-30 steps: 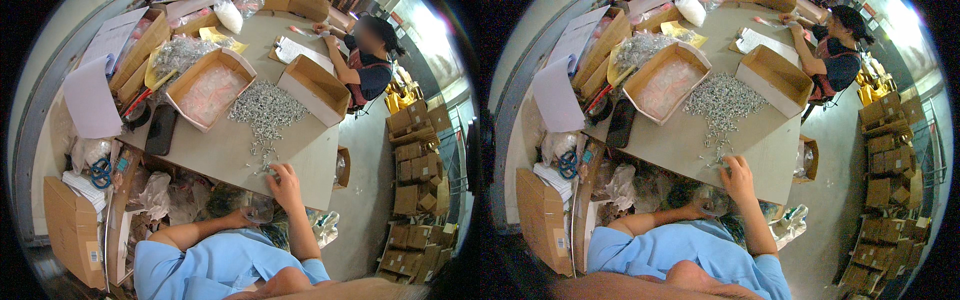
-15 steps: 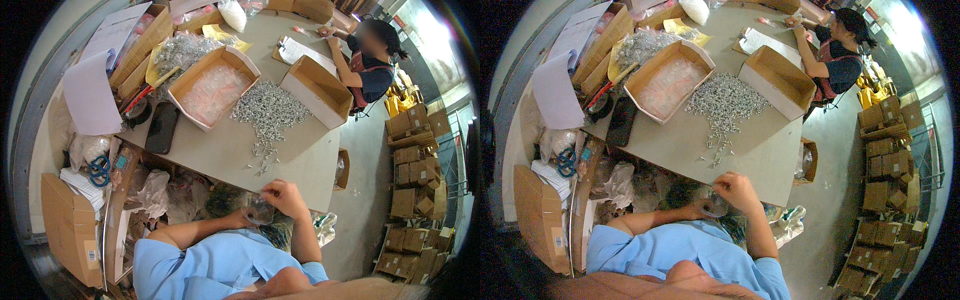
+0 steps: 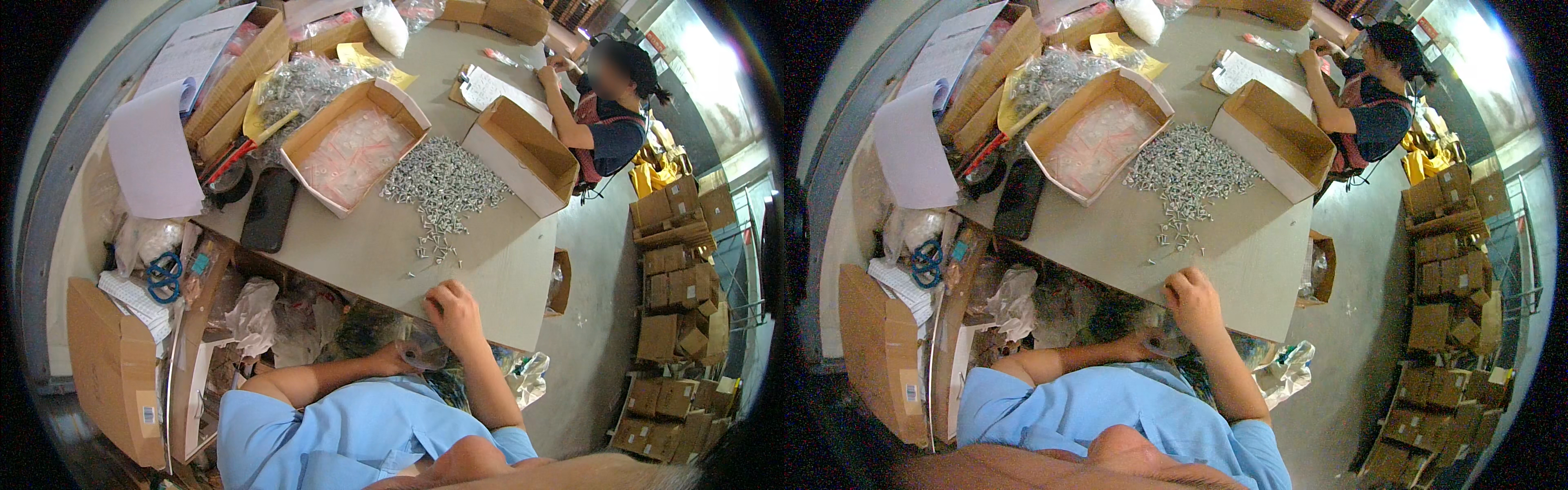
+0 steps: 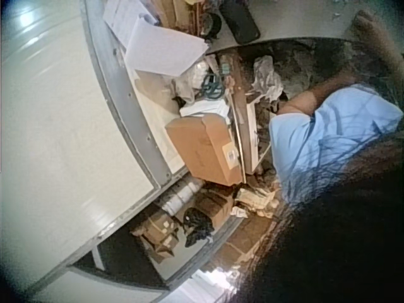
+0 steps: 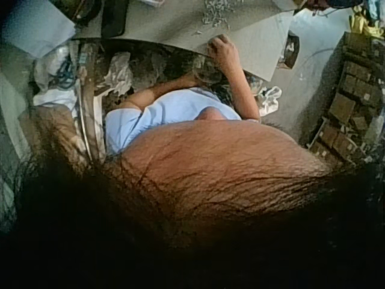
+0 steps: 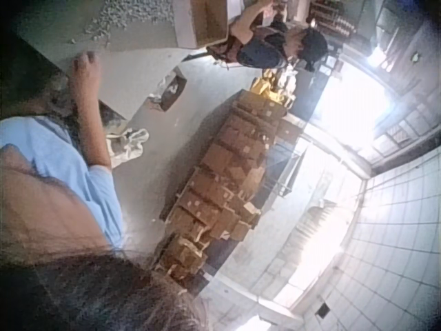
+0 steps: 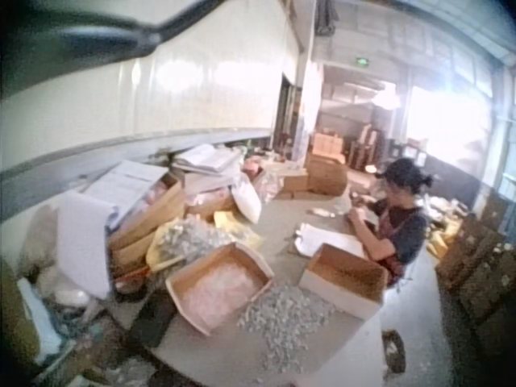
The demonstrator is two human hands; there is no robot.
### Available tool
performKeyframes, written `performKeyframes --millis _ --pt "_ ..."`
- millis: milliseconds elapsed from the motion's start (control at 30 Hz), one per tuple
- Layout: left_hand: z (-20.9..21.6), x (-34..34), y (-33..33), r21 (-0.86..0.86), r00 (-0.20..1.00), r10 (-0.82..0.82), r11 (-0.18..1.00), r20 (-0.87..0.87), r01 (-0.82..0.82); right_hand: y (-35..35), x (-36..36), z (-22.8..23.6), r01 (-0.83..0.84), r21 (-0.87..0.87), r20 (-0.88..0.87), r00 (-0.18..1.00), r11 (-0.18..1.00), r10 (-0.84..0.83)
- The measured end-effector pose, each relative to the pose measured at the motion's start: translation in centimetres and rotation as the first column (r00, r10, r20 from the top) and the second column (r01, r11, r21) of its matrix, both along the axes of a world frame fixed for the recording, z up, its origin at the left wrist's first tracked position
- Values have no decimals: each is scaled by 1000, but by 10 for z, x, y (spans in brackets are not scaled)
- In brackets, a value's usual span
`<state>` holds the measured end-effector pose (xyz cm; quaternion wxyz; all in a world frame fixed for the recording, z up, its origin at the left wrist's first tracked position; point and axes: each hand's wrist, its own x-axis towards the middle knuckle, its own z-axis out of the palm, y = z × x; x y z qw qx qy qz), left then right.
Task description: The person sorts small metal components by hand, picking them from a pile on the table and placing them into a plastic bag.
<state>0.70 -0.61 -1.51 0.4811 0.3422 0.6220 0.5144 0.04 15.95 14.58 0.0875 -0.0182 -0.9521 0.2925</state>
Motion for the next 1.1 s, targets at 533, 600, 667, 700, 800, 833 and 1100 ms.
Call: performKeyframes --millis 533,600,667,700,800,833,1100 --pt "-7 2 0 74 1000 20 997 6 -20 20 -42 -14 328 29 -125 938 944 -322" --pt "-8 2 1 69 1000 12 998 0 -12 15 -46 -17 329 62 -164 934 942 -316" --pt "-9 2 1 69 1000 5 998 -14 -4 14 -47 -18 342 53 -151 931 938 -331" --pt "-13 2 1 73 1000 3 997 -23 -1 14 -47 -18 347 55 -125 933 936 -339" --pt "-28 7 4 138 998 35 990 55 -42 13 -39 -17 337 53 -36 941 940 -336" --pt "-29 8 4 166 994 52 984 100 -69 10 -32 -12 314 45 2 949 949 -314" --pt "-4 -3 2 5 997 -62 998 47 62 10 4 20 -45 -180 283 954 983 96"
